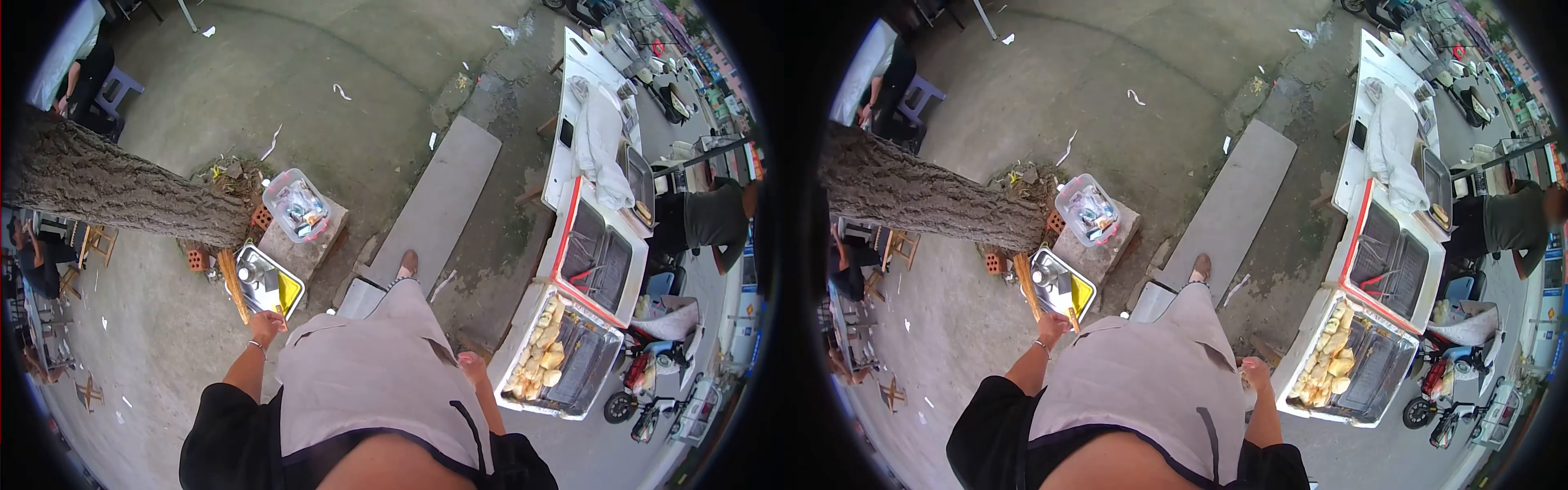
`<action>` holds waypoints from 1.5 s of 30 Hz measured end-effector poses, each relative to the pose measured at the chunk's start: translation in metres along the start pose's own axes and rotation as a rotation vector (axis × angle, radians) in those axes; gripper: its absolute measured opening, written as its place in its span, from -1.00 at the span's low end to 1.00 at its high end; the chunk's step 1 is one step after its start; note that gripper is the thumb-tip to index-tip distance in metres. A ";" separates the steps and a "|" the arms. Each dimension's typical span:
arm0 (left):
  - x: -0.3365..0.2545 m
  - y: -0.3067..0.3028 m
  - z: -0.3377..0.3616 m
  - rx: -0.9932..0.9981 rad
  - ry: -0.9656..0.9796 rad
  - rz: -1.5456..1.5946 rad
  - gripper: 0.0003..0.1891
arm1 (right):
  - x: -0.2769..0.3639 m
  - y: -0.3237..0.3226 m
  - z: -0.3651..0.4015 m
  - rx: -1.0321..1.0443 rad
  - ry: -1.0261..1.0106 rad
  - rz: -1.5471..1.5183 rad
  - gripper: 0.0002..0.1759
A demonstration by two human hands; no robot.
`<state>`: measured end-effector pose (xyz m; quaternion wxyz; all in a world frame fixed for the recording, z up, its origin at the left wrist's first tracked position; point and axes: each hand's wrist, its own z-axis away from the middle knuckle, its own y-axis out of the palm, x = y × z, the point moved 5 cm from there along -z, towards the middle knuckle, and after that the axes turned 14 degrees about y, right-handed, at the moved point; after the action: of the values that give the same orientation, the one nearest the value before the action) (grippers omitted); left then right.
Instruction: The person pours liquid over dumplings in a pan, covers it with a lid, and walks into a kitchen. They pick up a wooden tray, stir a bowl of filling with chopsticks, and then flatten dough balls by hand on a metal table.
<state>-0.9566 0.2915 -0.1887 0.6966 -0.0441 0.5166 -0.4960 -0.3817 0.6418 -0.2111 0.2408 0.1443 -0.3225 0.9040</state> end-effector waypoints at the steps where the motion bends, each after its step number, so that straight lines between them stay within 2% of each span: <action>1: -0.016 0.008 -0.005 -0.003 -0.083 0.031 -0.95 | 0.023 -0.019 -0.036 0.019 0.000 0.003 -0.76; 2: -0.030 0.016 -0.006 -0.001 -0.165 0.060 -0.93 | 0.045 -0.046 -0.065 0.013 -0.039 0.070 -0.76; 4: -0.073 0.024 -0.020 0.016 -0.203 -0.147 -0.95 | 0.130 -0.098 -0.109 -0.011 -0.120 0.179 -0.76; 7: -0.115 0.040 -0.057 -0.126 -0.207 0.131 -0.89 | 0.247 -0.160 -0.177 -0.084 -0.255 0.265 -0.74; 9: -0.127 0.057 -0.084 -0.219 0.040 0.006 -0.89 | 0.336 -0.194 -0.217 -0.087 -0.313 0.270 -0.74; 10: -0.140 0.060 -0.106 -0.268 0.165 -0.060 -0.89 | 0.381 -0.202 -0.237 -0.078 -0.345 0.264 -0.74; 11: -0.172 0.060 -0.117 -0.223 0.142 -0.081 -0.90 | 0.418 -0.204 -0.254 -0.065 -0.380 0.257 -0.73; 14: -0.242 0.065 -0.162 -0.210 -0.084 0.207 -0.86 | 0.534 -0.196 -0.299 -0.017 -0.498 0.288 -0.73; 17: -0.268 0.063 -0.234 -0.227 -0.083 0.246 -0.84 | 0.620 -0.177 -0.340 0.054 -0.529 0.338 -0.73; 20: -0.304 0.041 -0.333 -0.259 -0.091 0.440 -0.81 | 0.661 -0.173 -0.373 0.068 -0.452 0.371 -0.71; 22: -0.326 0.020 -0.405 -0.292 -0.003 0.492 -0.83 | 0.656 -0.176 -0.401 0.028 -0.292 0.349 -0.73; 25: -0.413 -0.022 -0.523 -0.238 0.113 0.456 -0.88 | 0.643 -0.181 -0.426 0.091 0.008 0.333 -0.75; 26: -0.465 -0.040 -0.552 -0.193 0.100 0.513 -0.87 | 0.650 -0.184 -0.430 0.055 0.029 0.340 -0.76; 27: -0.475 -0.044 -0.599 -0.152 0.181 0.414 -0.84 | 0.667 -0.193 -0.428 0.033 0.054 0.359 -0.76; 28: -0.510 -0.051 -0.638 -0.115 0.250 0.370 -0.84 | 0.680 -0.197 -0.420 0.029 0.080 0.393 -0.77; 30: -0.590 -0.067 -0.693 -0.086 0.359 0.303 -0.82 | 0.698 -0.200 -0.430 -0.051 0.151 0.231 -0.74; 33: -0.658 -0.060 -0.799 -0.079 0.454 0.272 -0.80 | 0.738 -0.187 -0.467 -0.068 0.190 0.138 -0.69; 34: -0.682 -0.059 -0.833 -0.092 0.492 0.278 -0.80 | 0.758 -0.184 -0.483 -0.059 0.195 0.127 -0.68; 37: -0.745 -0.057 -0.912 -0.085 0.525 0.277 -0.79 | 0.843 -0.175 -0.518 -0.033 0.102 0.412 -0.63; 40: -0.765 -0.072 -0.988 -0.097 0.503 0.072 -0.79 | 0.911 -0.170 -0.579 -0.008 0.119 0.441 -0.62; 43: -0.725 -0.107 -1.050 -0.136 0.339 0.054 -0.81 | 1.026 -0.193 -0.621 -0.003 0.002 0.584 -0.63; 44: -0.716 -0.119 -1.069 -0.164 0.283 0.081 -0.84 | 1.071 -0.204 -0.636 0.007 0.000 0.530 -0.65; 45: -0.752 -0.149 -1.051 -0.023 0.160 -0.079 -0.73 | 1.113 -0.216 -0.650 0.016 0.001 0.481 -0.67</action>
<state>-1.8354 1.2441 -0.0809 0.6324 -0.0327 0.5742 -0.5190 -1.2741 1.5933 -0.1249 0.0176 0.0646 -0.3401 0.9380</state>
